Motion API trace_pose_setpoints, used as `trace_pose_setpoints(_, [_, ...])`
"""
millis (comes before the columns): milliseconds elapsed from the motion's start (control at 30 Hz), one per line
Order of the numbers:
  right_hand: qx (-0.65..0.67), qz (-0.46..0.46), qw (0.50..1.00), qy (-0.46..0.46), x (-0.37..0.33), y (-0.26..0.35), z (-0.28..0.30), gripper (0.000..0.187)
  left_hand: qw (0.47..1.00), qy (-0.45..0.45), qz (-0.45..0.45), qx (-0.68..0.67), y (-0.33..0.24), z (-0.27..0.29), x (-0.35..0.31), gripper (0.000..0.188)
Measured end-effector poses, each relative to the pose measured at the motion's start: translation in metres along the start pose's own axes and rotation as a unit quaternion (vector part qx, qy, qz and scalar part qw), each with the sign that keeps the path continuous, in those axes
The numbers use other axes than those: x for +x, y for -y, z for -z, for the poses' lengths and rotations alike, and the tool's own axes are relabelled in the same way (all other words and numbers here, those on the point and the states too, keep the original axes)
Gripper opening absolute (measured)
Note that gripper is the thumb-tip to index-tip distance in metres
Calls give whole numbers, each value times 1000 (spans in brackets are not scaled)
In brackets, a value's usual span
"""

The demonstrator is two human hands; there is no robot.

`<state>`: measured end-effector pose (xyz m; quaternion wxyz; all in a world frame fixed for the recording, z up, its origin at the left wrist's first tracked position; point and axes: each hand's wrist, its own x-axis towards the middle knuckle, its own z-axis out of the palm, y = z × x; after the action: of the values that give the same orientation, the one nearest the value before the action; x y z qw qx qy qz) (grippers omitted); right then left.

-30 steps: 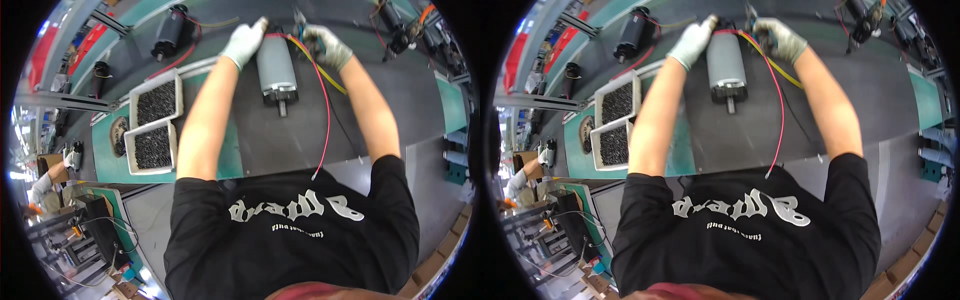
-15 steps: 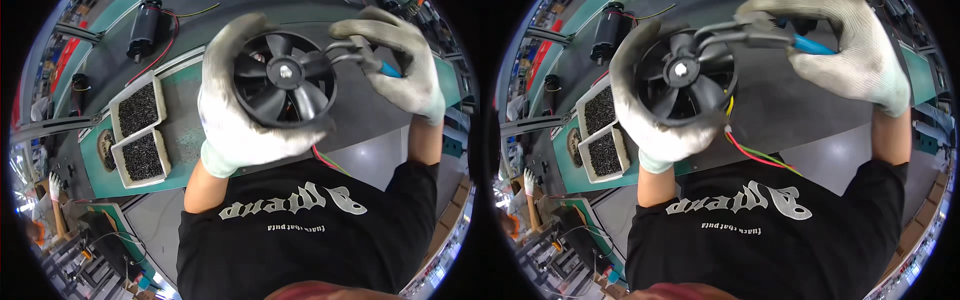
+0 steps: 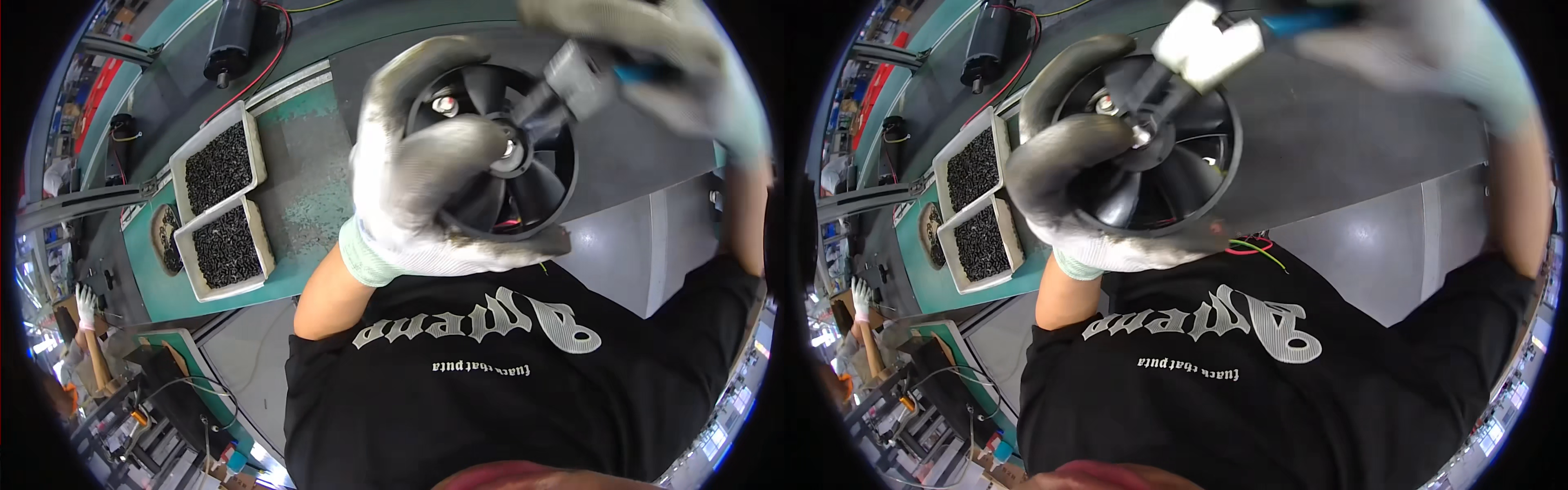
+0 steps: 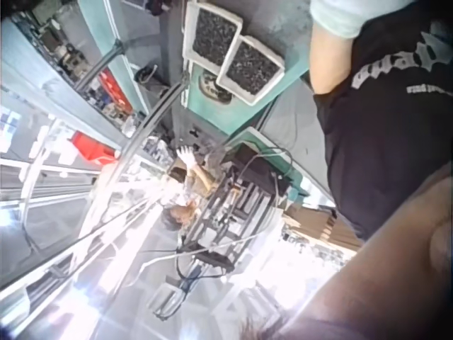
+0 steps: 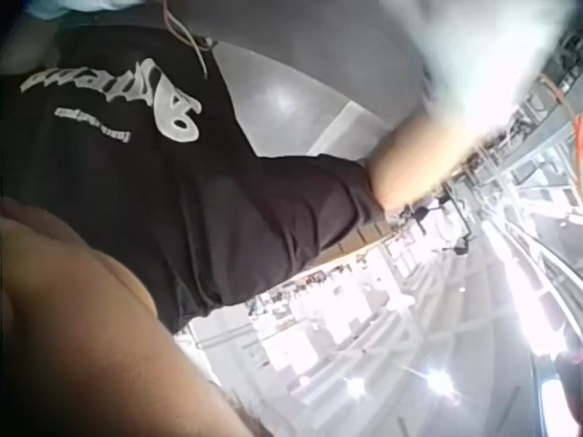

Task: Assembling electric motors by attaching fans and electronic components using hand tools on a production line.

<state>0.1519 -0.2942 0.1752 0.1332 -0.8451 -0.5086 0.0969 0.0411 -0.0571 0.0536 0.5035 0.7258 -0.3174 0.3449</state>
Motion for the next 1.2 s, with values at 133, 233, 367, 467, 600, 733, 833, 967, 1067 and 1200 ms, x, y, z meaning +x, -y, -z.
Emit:
trace_pose_setpoints(133, [-99,26,950,-295,33,-47,-76,34,997,-69,0,-37,-3,6,2,74])
trace_pose_setpoints(233, [-192,-142,950,-202,-20,-161,-177,55,992,-91,12,-88,6,0,8,65])
trace_pose_setpoints(367, [-130,-130,936,-300,-18,-117,-177,69,998,-37,37,-30,14,11,7,63])
trace_pose_setpoints(467, [272,-87,928,-239,-5,-5,-187,85,990,-130,19,-54,15,-7,0,63])
trace_pose_setpoints(600, [761,-138,566,-285,54,39,-212,87,980,-120,-15,161,-9,-24,14,65])
trace_pose_setpoints(733, [530,-157,760,-342,87,-13,-184,72,1000,9,6,-9,-55,-45,-17,48])
trace_pose_setpoints(833, [481,-250,819,-189,149,-67,-115,50,990,64,68,-108,-55,-55,-53,35])
trace_pose_setpoints(967, [114,-306,938,-120,229,-202,-75,52,978,122,122,-120,-51,-39,-77,18])
trace_pose_setpoints(1067, [-72,-291,937,-180,288,-198,-83,52,980,81,172,-59,-46,-3,-105,14])
trace_pose_setpoints(1200, [116,50,988,-85,330,-1,-137,48,920,-83,382,-33,-57,40,-154,13])
